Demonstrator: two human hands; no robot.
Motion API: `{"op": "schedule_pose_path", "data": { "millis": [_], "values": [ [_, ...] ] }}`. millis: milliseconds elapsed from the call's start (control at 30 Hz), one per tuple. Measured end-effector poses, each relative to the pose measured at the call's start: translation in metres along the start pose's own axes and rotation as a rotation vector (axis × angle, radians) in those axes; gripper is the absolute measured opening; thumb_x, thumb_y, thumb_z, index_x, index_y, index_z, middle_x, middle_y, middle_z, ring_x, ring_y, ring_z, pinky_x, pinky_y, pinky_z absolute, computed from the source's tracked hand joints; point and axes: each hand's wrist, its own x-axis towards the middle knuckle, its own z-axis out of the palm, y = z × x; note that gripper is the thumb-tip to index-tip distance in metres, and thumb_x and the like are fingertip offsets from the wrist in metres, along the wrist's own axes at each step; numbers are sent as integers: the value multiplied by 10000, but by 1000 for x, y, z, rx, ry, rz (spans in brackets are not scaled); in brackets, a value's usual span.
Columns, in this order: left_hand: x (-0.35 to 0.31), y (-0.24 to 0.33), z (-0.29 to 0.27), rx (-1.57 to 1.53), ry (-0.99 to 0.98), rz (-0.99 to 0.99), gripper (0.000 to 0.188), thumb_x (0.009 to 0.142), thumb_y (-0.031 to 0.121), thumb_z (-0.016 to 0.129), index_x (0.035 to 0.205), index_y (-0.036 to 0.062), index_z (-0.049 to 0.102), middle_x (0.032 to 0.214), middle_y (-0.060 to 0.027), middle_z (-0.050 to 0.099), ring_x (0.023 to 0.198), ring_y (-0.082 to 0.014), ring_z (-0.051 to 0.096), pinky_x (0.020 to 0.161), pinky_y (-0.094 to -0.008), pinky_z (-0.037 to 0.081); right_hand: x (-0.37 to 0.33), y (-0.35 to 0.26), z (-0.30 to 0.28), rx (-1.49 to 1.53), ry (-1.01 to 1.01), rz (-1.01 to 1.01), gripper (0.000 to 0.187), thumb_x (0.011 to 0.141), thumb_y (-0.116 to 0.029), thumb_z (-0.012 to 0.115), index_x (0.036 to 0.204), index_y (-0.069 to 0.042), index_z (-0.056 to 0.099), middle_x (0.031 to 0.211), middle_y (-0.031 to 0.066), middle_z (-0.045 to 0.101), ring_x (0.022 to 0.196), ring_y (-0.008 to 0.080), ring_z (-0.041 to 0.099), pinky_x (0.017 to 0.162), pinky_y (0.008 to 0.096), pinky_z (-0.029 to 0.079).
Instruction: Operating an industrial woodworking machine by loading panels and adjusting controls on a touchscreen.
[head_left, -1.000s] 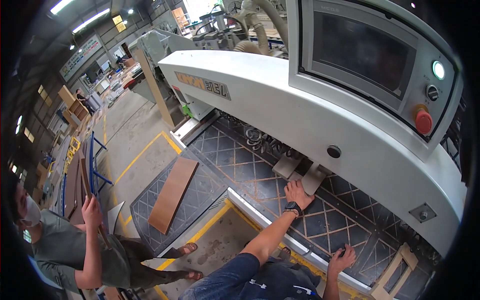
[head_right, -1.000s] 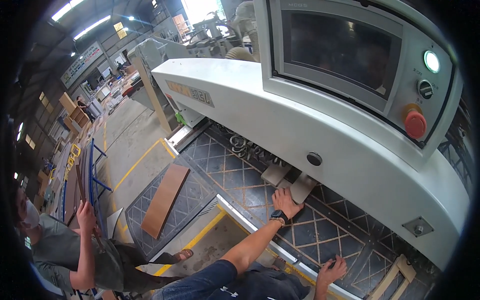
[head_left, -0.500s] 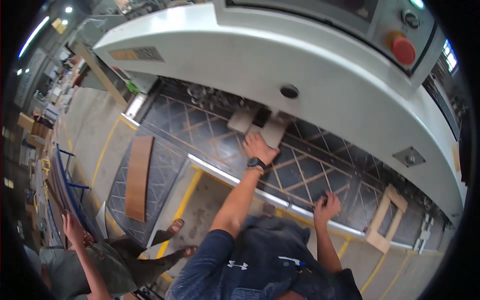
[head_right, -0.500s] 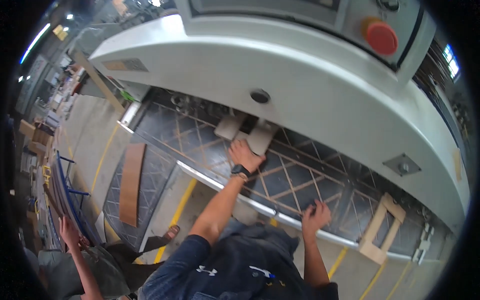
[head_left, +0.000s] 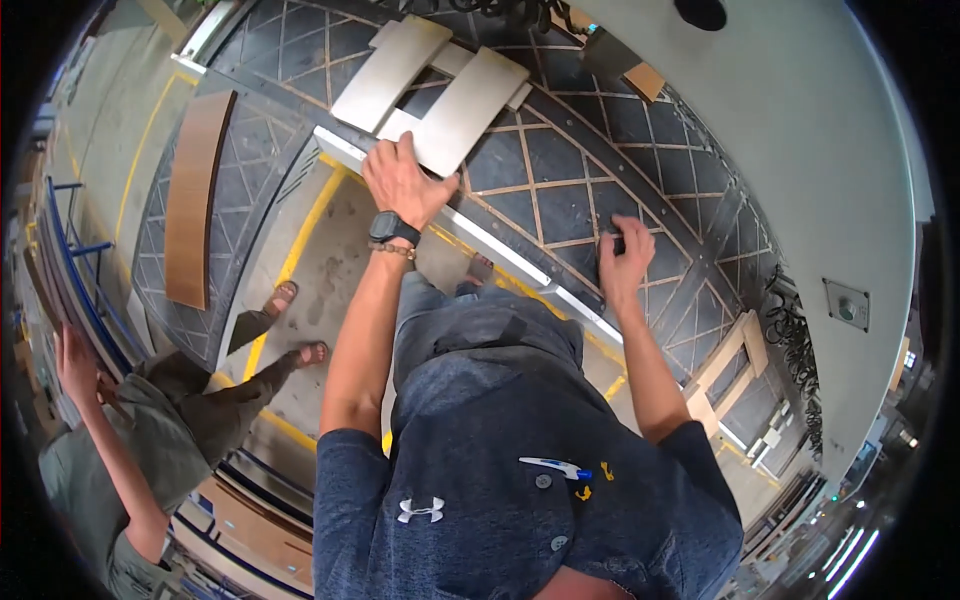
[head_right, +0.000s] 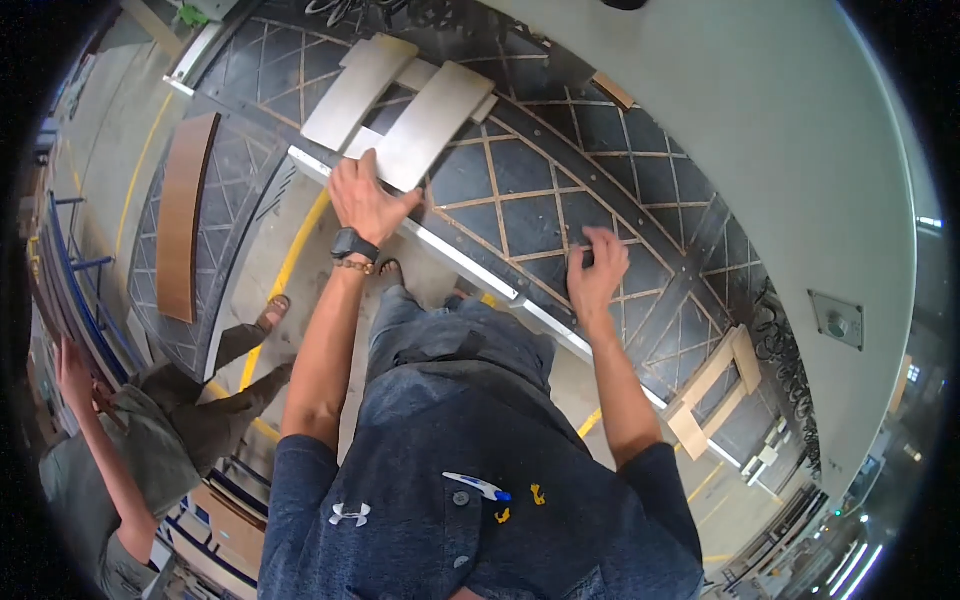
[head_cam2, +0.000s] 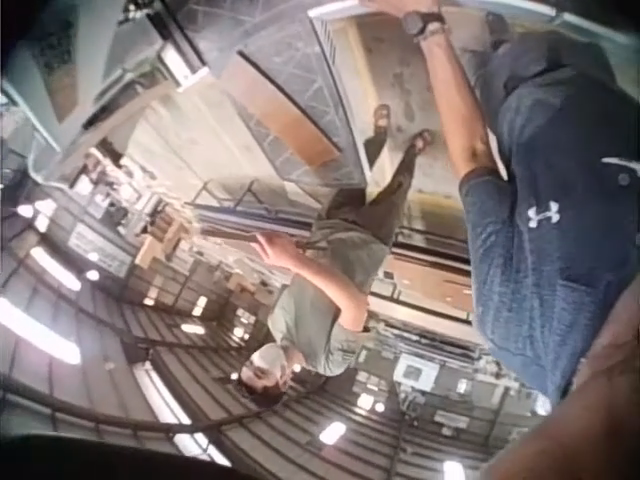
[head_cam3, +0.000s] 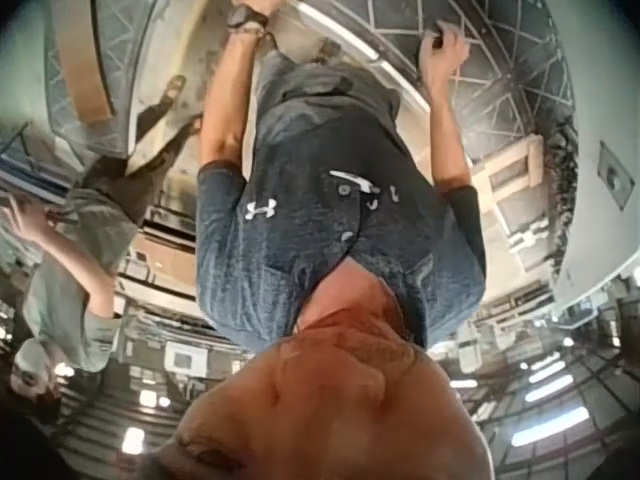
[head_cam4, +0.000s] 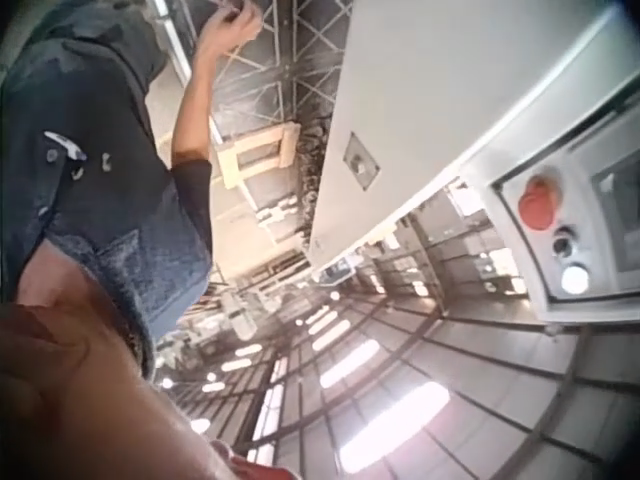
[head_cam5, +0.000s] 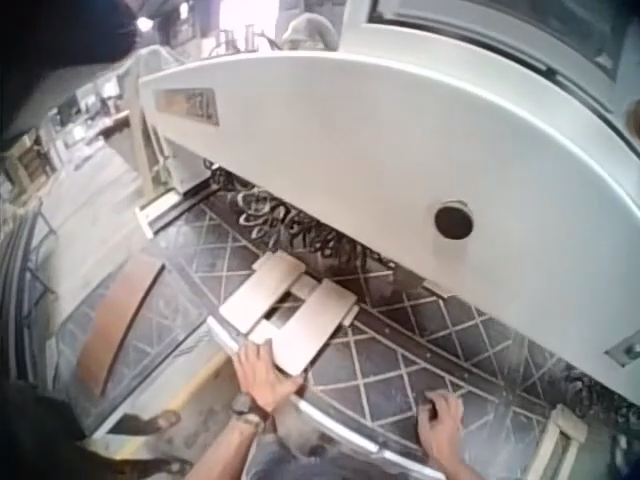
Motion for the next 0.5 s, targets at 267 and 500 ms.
{"op": "schedule_pose_path", "data": {
  "millis": [267,500],
  "values": [
    [-65,-22,-37,-184,164,13,821,622,344,909,1286,-2,571,1247,-196,560,1217,-389,497,1048,-512,369,148,109,45,-44,161,-155,343,819,-221,739,1112,-57,666,1099,153,665,1038,365,613,942,458,455],
    [-190,-67,-65,-138,143,-326,573,743,205,867,1235,44,624,1230,-168,601,1178,-366,552,1011,-450,437,266,76,67,-176,-97,-67,631,815,-480,756,1223,-16,631,1158,180,669,1149,370,599,1009,442,452]
  ]
}}
